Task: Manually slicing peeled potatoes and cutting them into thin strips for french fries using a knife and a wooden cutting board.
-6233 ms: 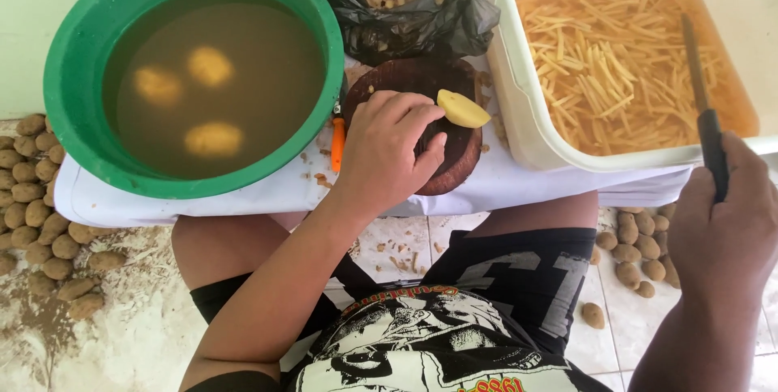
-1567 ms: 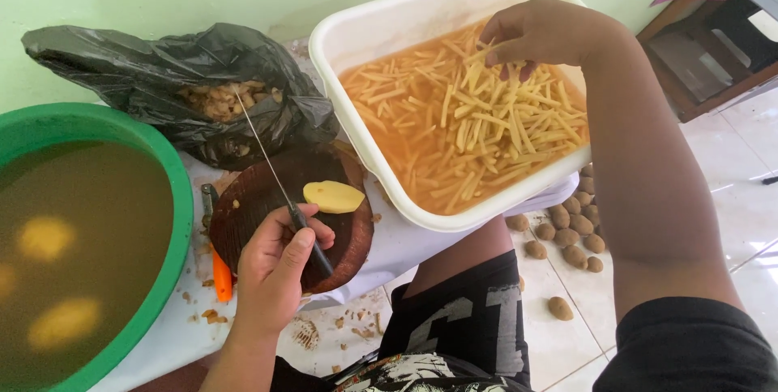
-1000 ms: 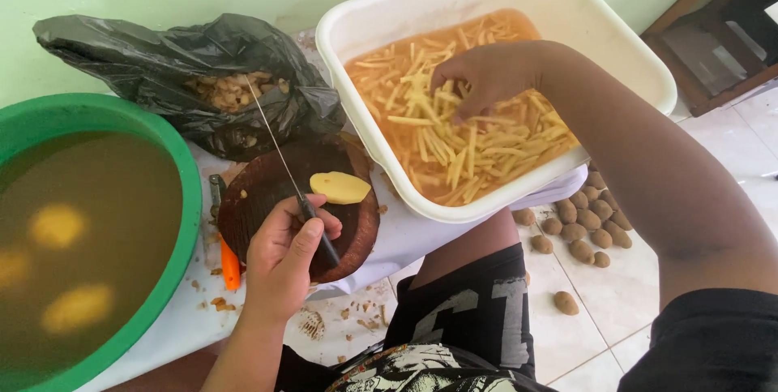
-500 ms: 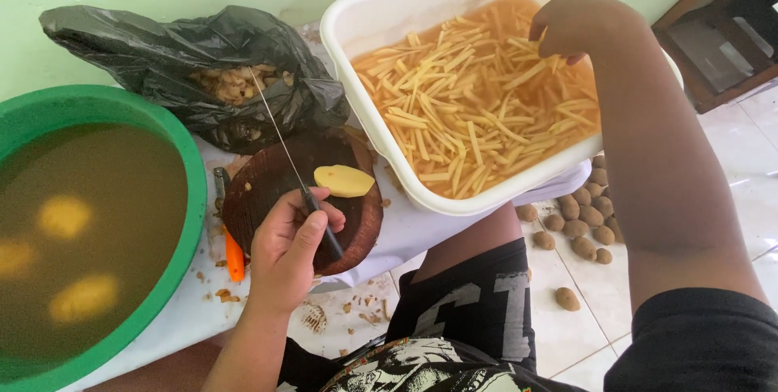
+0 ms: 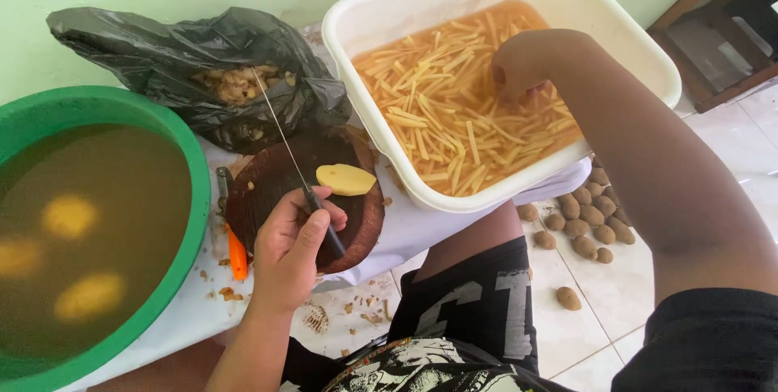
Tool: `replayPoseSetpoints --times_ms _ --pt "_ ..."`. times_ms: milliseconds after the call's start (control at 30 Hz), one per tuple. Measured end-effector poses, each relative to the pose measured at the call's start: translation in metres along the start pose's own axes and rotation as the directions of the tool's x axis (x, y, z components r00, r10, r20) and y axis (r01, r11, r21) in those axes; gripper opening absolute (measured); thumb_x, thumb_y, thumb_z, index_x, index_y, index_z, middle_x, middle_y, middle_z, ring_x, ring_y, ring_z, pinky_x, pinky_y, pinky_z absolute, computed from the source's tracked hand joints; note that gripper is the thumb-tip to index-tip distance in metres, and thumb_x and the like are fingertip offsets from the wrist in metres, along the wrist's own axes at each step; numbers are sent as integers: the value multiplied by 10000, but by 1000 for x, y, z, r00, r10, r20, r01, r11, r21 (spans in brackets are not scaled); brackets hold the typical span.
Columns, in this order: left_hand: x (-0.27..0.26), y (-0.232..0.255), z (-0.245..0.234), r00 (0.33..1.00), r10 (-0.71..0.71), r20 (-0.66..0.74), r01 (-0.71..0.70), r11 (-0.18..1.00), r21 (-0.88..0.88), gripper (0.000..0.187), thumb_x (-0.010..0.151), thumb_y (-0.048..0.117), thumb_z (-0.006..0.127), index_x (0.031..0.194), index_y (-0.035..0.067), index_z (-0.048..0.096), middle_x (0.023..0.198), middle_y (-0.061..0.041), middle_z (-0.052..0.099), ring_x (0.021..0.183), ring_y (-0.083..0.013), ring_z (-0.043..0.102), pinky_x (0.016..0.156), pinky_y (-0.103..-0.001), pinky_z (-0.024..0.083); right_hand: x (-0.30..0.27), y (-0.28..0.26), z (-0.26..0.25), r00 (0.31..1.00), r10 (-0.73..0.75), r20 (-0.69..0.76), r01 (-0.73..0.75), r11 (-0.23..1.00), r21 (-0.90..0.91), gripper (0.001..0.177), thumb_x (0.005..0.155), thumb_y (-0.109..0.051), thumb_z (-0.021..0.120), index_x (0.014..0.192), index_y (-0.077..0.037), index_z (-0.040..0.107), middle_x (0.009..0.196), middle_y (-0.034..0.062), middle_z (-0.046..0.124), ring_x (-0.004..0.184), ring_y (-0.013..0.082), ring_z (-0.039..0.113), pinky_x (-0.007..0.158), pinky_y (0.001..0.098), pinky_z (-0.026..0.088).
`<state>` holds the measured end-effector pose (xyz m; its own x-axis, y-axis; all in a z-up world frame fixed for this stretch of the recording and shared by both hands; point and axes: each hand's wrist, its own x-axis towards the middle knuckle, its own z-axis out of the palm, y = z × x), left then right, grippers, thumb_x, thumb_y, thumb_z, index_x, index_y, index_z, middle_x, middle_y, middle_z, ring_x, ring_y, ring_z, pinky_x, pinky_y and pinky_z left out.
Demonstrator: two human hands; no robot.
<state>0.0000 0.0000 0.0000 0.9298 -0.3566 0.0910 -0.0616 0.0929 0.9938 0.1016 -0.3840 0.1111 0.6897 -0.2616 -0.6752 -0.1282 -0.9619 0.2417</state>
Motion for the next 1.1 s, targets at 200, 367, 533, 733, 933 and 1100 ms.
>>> replayPoseSetpoints --times_ms 200,367,533,733,933,1100 --pt "-1 2 -1 999 -47 -8 47 999 25 324 987 282 574 1221 73 650 899 -52 744 879 -180 705 841 -331 554 -5 -1 -6 992 -59 -112 80 977 197 192 915 -220 699 1081 -144 759 907 74 731 781 228 667 730 363 498" --pt "0 8 2 999 -47 -1 47 998 -39 323 986 267 586 1213 44 643 902 -71 726 869 -195 680 869 -337 556 7 36 -6 887 5 -462 83 982 169 192 965 -304 685 1017 -119 680 919 55 713 846 254 656 759 421 479" --pt "2 7 -1 999 -37 36 39 997 -65 331 993 282 592 1232 57 642 905 -66 721 862 -190 668 855 -336 547 -14 49 -5 886 32 -462 8 996 85 299 940 -311 705 1189 -158 769 1207 41 763 1084 317 684 883 480 538" --pt "6 25 -1 989 -120 84 136 969 -209 289 987 253 579 1197 66 644 913 -78 731 850 -211 685 788 -350 582 -58 28 12 910 64 -410 -24 994 102 414 935 -248 674 1334 -140 675 1297 76 736 1165 312 687 932 468 554" --pt "7 47 1 998 38 40 -34 995 -92 240 1004 297 554 1136 136 671 1045 -25 737 1099 -155 655 1004 -339 497 -88 8 32 762 -82 -643 185 978 94 712 834 -253 686 1512 -140 498 1691 206 286 1538 380 263 1203 517 232" --pt "19 71 15 1000 18 26 -17 1000 -17 458 945 495 579 1240 162 686 1156 55 639 1067 -87 545 1001 -282 418 -153 -71 56 250 -229 -941 587 808 -41 504 983 -256 757 1388 30 662 1291 197 728 832 217 724 743 395 590"
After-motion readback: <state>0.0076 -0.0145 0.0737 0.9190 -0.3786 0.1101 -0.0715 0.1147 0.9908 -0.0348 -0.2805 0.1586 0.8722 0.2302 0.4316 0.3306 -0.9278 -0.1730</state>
